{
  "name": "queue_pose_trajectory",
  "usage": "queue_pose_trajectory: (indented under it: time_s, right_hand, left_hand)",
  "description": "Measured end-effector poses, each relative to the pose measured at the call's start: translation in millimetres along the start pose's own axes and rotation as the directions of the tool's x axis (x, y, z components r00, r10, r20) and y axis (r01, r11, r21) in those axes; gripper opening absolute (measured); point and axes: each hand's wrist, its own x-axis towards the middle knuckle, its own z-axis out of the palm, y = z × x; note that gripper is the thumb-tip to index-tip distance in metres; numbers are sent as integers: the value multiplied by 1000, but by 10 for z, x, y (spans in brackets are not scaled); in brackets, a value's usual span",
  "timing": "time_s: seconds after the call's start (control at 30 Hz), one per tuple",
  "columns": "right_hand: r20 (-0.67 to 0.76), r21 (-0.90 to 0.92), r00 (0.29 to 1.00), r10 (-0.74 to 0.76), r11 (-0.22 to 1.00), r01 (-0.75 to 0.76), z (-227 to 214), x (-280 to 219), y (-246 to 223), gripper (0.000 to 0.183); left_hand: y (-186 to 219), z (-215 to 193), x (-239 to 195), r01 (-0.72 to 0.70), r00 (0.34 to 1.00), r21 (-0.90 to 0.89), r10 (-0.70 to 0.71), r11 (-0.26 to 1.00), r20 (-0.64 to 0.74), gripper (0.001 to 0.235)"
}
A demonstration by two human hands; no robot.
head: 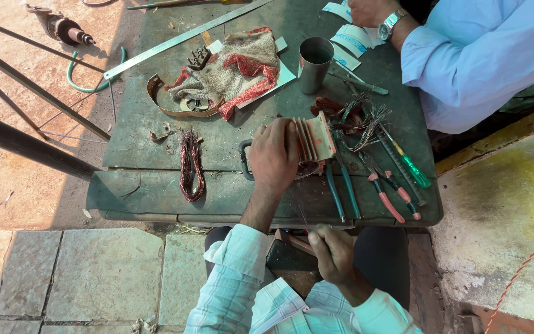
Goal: The person sits at a cluttered workbench and winds thin copper wire by hand onto a finned metal component. They repeatedly pull wire from a bundle, wrap it around the component, and adjust the coil with both hands. Tools and other wire bundles are visible on the table.
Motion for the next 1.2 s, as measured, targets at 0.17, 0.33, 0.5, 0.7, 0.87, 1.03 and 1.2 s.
queue_pose_trajectory:
  time_s: [0.17,0.33,0.5,0.7,0.87,1.03,1.2]
  right_hand:
    - [-137,203,990,6,979,22,-348,-237,-168,21]
    - [-367,260,929,49,964,52,-597,90,-399,19]
    - [-227,-94,974,8,995,-30,-424,540,-714,29]
    - [-60,-383,990,-124,919,92,-88,792,-905,19]
    - [5,-370,998,-64,927,62,-80,813,-894,19]
    - [21,-352,999,-34,935,39,-68,797,-886,16]
    - [-38,-382,986,-163,914,137,-55,752,-929,20]
  left_hand:
    - [-106,-6,85,73,997,-150,-74,986,-1,20]
    - [31,-222,-105,311,948,-523,-296,794,114,22]
    - [443,-409,-506,406,909,-771,-305,490,285,24]
    - [700,-482,-697,559,803,-801,-382,216,457,28]
    - [670,-513,-809,597,758,-793,-407,119,510,29]
    - [638,-514,-832,636,731,-770,-364,57,577,29]
    - [606,-551,-780,568,736,-816,-375,-112,564,26]
